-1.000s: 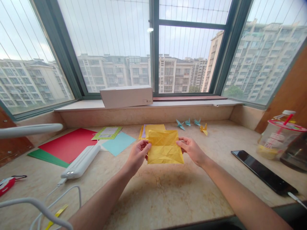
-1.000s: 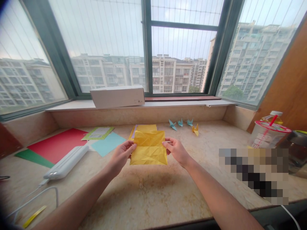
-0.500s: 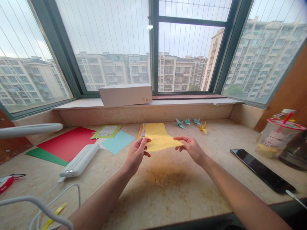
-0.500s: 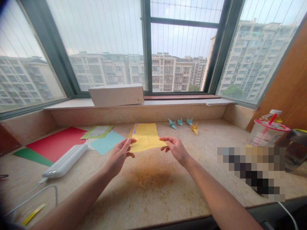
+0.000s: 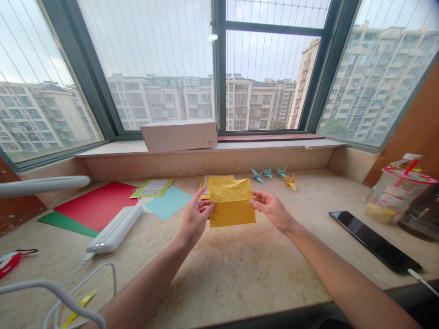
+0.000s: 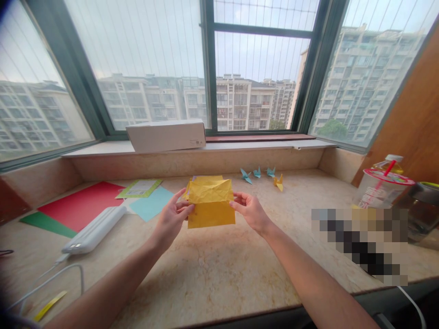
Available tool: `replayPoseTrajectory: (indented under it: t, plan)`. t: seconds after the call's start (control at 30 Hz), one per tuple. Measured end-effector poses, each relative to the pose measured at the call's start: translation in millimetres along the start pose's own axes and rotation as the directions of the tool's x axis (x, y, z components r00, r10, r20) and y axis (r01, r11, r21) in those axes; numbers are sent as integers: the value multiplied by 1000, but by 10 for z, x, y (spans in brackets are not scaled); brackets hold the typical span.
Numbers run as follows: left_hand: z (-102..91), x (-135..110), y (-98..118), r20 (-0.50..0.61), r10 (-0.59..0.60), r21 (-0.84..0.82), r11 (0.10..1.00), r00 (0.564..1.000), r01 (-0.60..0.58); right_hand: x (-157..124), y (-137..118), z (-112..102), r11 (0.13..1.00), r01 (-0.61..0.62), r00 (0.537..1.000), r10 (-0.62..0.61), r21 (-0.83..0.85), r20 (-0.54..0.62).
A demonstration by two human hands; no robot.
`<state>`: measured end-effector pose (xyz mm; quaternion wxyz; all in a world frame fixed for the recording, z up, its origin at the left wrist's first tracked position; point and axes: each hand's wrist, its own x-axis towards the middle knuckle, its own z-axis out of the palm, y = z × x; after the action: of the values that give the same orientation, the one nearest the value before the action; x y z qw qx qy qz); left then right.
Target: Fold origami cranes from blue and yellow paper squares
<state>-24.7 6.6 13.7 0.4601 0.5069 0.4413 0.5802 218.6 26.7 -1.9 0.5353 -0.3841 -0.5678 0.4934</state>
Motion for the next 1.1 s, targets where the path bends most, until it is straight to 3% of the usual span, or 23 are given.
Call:
replayPoseTrajectory:
  t: [0.2, 0.4, 0.57, 0.67, 0.83, 0.97, 1.1]
  plan:
    - [18, -26, -22, 56, -17, -18, 1000, 998, 18, -12, 1, 13, 1000, -13, 999, 12, -23, -32]
    - [23, -38, 16, 47, 151, 79, 985, 987, -155, -2, 47, -23, 995, -80, 997, 81, 58, -14]
    - [16, -58, 8, 176, 112, 32, 992, 978, -120, -21, 40, 7, 997, 1, 1000, 0, 79, -20]
    - [39, -108, -4, 277, 116, 166, 972, 954, -167, -37, 55, 62, 994, 92, 996, -91, 55, -14]
    - [100, -183, -15, 382, 74, 412, 879, 921, -241, -86, 77, 170, 990, 110, 992, -115, 88, 51]
    - [120, -189, -27, 394, -2, 364, 918, 919, -154, -104, 57, 195, 989, 120, 992, -123, 83, 31]
    - [143, -176, -35, 296, -51, 134, 991, 954, 12, -122, -14, 162, 988, 150, 989, -150, 42, 2]
